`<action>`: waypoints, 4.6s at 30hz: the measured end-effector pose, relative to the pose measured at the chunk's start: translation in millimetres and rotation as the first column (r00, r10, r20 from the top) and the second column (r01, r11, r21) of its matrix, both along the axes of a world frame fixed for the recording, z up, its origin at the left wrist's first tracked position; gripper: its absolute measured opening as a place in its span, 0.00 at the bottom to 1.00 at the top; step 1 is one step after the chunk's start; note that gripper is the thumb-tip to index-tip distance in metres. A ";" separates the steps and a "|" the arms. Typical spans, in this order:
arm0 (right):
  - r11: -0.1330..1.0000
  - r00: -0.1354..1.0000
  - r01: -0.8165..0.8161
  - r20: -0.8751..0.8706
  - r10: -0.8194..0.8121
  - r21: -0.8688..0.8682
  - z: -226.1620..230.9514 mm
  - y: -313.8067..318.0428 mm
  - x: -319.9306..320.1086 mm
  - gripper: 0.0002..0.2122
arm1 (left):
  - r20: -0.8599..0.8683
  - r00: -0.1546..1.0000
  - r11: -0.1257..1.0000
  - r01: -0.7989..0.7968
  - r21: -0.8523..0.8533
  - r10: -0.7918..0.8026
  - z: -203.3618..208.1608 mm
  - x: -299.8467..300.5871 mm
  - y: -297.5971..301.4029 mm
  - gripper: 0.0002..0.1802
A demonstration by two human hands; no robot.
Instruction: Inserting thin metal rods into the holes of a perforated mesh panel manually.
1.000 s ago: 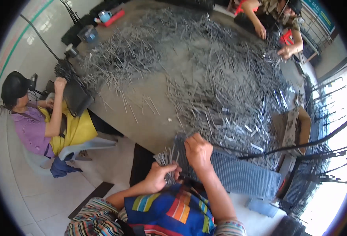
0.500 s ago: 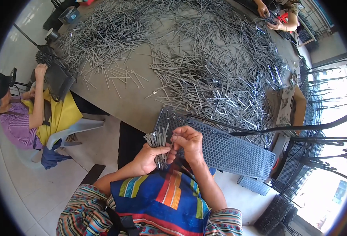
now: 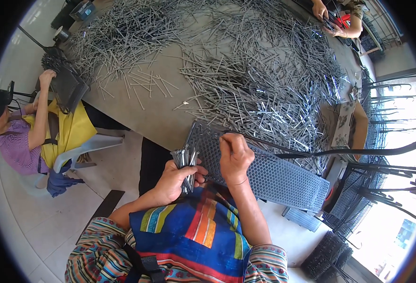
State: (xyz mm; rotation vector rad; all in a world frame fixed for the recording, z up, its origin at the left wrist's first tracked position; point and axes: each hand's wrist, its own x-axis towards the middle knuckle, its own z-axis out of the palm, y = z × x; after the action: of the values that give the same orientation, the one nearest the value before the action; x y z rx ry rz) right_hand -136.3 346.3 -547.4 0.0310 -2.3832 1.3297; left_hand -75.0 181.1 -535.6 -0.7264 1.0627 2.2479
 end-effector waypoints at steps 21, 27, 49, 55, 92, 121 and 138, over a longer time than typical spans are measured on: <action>0.927 0.960 -0.268 0.158 0.233 0.263 22.5 2.2 9.3 0.09 | 0.039 0.999 0.994 -0.011 0.110 0.007 -8.6 3.7 -6.1 0.06; 0.736 0.741 0.073 0.530 0.412 -0.673 8.8 3.7 31.3 0.02 | 0.011 1.000 0.997 0.011 0.081 -0.012 -0.4 2.0 5.6 0.08; 0.848 0.979 -0.144 -0.051 0.197 0.510 9.2 2.3 -11.0 0.07 | 0.071 0.997 0.999 -0.038 -0.009 0.039 -8.0 1.8 4.3 0.06; 0.814 0.975 -0.171 -0.023 0.221 0.554 4.5 5.9 -7.2 0.08 | 0.091 0.996 0.999 -0.014 0.032 0.011 -4.7 1.1 2.9 0.06; 0.925 0.988 0.098 0.144 -0.048 -0.368 9.0 26.7 18.9 0.01 | 0.122 0.992 0.999 -0.032 0.025 0.029 -8.7 3.9 8.3 0.09; 0.542 0.764 0.069 0.393 0.511 -0.838 -0.3 23.8 38.7 0.03 | 0.141 0.987 0.964 0.038 0.265 -0.077 -2.9 2.8 17.6 0.10; 0.996 0.997 0.045 -0.069 -0.039 0.083 24.3 27.3 6.7 0.04 | -0.001 0.997 0.993 0.077 -0.088 -0.077 -2.7 16.6 15.6 0.16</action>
State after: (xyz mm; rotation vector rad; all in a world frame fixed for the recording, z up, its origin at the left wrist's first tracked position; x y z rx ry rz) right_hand -129.6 373.7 -523.0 0.0488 -2.3686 1.1896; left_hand -58.5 196.7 -538.3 -0.7049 1.1779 2.1495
